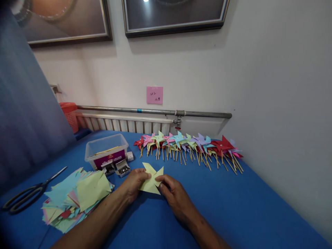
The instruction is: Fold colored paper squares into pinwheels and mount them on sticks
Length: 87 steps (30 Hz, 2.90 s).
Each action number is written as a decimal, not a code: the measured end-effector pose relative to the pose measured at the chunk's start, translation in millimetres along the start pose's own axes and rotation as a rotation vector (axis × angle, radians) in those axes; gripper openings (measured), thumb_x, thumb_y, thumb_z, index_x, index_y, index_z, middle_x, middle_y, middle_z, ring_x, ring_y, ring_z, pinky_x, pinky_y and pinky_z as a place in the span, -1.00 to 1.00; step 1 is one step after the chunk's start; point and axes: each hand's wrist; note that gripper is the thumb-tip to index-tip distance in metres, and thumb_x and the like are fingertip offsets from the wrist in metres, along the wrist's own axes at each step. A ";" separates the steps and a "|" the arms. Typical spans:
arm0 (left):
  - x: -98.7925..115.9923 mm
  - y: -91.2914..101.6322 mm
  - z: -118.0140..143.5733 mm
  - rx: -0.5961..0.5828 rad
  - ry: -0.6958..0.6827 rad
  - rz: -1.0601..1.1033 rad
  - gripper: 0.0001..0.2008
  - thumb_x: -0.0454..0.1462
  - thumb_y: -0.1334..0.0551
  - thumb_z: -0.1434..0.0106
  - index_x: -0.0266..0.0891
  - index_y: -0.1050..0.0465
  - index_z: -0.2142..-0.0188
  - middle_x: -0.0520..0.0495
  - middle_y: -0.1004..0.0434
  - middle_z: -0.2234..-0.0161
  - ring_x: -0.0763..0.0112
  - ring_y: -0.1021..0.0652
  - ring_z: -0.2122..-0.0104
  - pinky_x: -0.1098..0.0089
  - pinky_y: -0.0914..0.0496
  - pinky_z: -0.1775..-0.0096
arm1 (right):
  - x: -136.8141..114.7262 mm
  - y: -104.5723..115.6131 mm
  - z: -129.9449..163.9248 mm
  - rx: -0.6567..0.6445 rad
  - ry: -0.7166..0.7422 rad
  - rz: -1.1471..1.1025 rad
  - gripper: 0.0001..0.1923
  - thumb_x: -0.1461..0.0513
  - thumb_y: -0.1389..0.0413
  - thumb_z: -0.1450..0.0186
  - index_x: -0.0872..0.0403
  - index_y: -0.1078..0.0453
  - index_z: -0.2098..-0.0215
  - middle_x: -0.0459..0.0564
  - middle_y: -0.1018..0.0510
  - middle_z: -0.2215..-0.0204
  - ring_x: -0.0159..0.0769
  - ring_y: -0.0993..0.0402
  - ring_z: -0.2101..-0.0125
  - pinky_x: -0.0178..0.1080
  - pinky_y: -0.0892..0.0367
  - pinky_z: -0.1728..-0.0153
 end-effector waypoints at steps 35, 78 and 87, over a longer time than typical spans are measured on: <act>-13.3 -11.2 0.8 0.009 -0.014 -0.129 -0.79 -0.27 -0.40 0.15 -0.30 -0.40 0.56 0.02 -0.43 0.66 0.51 -0.36 0.69 0.46 -0.23 0.57 | 23.7 -29.4 -16.9 0.395 -0.281 -0.065 -0.75 0.04 -0.12 -0.14 0.01 -0.28 0.54 -0.18 -0.39 0.68 -0.36 -0.27 0.63 -0.32 -0.19 0.57; -10.5 -14.8 3.2 0.040 -0.017 -0.019 -0.80 -0.29 -0.40 0.16 -0.32 -0.44 0.54 -0.02 -0.48 0.64 0.50 -0.40 0.67 0.45 -0.25 0.53 | 19.0 -32.9 -13.7 0.391 -0.169 -0.232 -0.32 0.08 -0.19 -0.16 0.05 -0.18 -0.20 -0.11 -0.57 0.44 -0.24 -0.50 0.47 -0.26 -0.35 0.44; -12.8 -17.3 5.1 0.014 -0.020 -0.095 -0.81 -0.29 -0.40 0.21 -0.30 -0.44 0.57 -0.01 -0.49 0.63 0.48 -0.41 0.65 0.45 -0.26 0.53 | 11.1 -25.8 -18.7 0.357 -0.269 -0.338 -0.21 0.17 -0.19 -0.08 0.09 -0.10 -0.25 -0.04 -0.63 0.39 -0.22 -0.51 0.52 -0.24 -0.37 0.49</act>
Point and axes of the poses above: each hand's wrist, its own z-axis away from the middle knuckle, its own y-axis out of the back of the hand, x = y × z
